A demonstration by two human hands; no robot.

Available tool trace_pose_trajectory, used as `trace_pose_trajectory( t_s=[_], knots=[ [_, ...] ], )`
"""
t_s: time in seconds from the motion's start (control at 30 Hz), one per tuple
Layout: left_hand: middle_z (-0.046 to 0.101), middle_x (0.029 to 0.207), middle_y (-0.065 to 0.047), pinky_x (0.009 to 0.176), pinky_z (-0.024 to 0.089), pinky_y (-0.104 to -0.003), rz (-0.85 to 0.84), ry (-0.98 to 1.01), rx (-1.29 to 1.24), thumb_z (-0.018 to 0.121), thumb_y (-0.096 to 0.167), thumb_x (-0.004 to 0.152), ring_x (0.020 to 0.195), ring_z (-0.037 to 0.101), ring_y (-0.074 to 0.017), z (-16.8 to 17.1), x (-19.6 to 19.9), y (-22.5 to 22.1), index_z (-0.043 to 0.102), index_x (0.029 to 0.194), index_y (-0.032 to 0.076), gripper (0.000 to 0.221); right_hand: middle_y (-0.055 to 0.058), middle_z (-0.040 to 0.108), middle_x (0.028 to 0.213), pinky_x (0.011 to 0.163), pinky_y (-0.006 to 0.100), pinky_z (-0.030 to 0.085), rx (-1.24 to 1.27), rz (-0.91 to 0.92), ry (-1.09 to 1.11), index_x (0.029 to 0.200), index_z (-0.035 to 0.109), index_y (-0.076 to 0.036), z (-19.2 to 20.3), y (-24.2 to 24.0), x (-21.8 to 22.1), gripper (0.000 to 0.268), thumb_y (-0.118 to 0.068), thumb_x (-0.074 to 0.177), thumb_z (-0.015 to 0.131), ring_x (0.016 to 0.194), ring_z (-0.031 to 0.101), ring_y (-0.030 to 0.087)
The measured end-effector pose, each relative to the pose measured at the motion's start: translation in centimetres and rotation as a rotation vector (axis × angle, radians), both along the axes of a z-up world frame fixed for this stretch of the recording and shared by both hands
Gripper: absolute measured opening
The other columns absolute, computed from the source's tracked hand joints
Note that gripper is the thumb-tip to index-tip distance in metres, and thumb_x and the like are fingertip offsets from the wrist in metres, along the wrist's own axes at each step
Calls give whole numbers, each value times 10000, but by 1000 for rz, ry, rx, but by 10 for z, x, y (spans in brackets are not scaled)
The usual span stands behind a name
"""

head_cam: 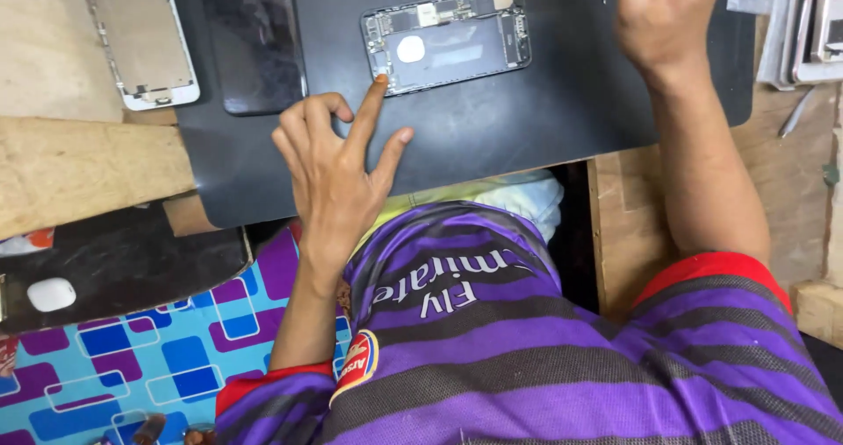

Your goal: Repairing a mobile phone by securing internal components and screws using a precision screwdriver

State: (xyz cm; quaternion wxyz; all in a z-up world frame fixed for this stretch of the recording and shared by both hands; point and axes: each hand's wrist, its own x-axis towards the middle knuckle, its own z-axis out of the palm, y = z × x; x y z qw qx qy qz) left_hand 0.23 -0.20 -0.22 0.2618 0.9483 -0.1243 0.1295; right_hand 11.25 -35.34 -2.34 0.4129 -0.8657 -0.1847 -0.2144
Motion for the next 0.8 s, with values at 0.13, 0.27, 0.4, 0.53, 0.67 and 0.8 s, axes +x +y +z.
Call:
trace_pose_trajectory(
  t_s=[0.13, 0.27, 0.4, 0.53, 0.67, 0.8],
  knots=[
    [423, 1081, -114, 958, 294, -468, 1, 23, 20, 707, 379, 1023, 1009, 349, -301, 0, 0, -2, 646, 1430, 152, 470, 174, 603, 1001, 786, 325, 560, 203, 196, 389, 1138, 565, 109, 42, 40, -20, 191, 27, 1238, 424, 845, 654, 255],
    [418, 1090, -116, 964, 287, -469, -2, 27, 34, 647, 400, 1040, 1013, 352, -305, 3, 1, -2, 665, 1405, 156, 439, 143, 569, 803, 585, 364, 380, -331, 265, 227, 1247, 669, 108, 46, 48, -31, 242, 67, 1009, 651, 616, 447, 233],
    [412, 1087, -114, 961, 292, -472, 5, 28, 55, 645, 410, 1037, 1009, 355, -304, 2, 0, -3, 670, 1406, 175, 438, 55, 570, 751, 507, 321, 351, -559, 325, 42, 1250, 836, -2, 42, 50, -35, 297, -19, 961, 770, 509, 412, 190],
    [416, 1082, -108, 955, 282, -472, -3, 31, 62, 627, 415, 1044, 1009, 353, -296, 3, 1, -4, 682, 1396, 193, 420, 66, 574, 746, 510, 323, 344, -515, 350, 62, 1221, 835, 21, 44, 51, -28, 300, -3, 929, 772, 506, 400, 192],
    [415, 1089, -112, 964, 280, -476, 2, 39, 59, 627, 414, 1042, 1017, 351, -300, 2, 1, -4, 699, 1375, 190, 408, 54, 554, 752, 502, 324, 338, -524, 391, 13, 1234, 835, -14, 42, 55, -20, 290, -45, 947, 807, 510, 408, 197],
    [417, 1085, -109, 964, 286, -474, 12, 43, 45, 635, 418, 1035, 1015, 352, -298, 3, 2, -4, 704, 1363, 196, 402, 59, 606, 782, 502, 319, 349, -557, 421, -55, 1267, 834, 1, 41, 63, -12, 318, -72, 957, 823, 517, 441, 195]
  ],
)
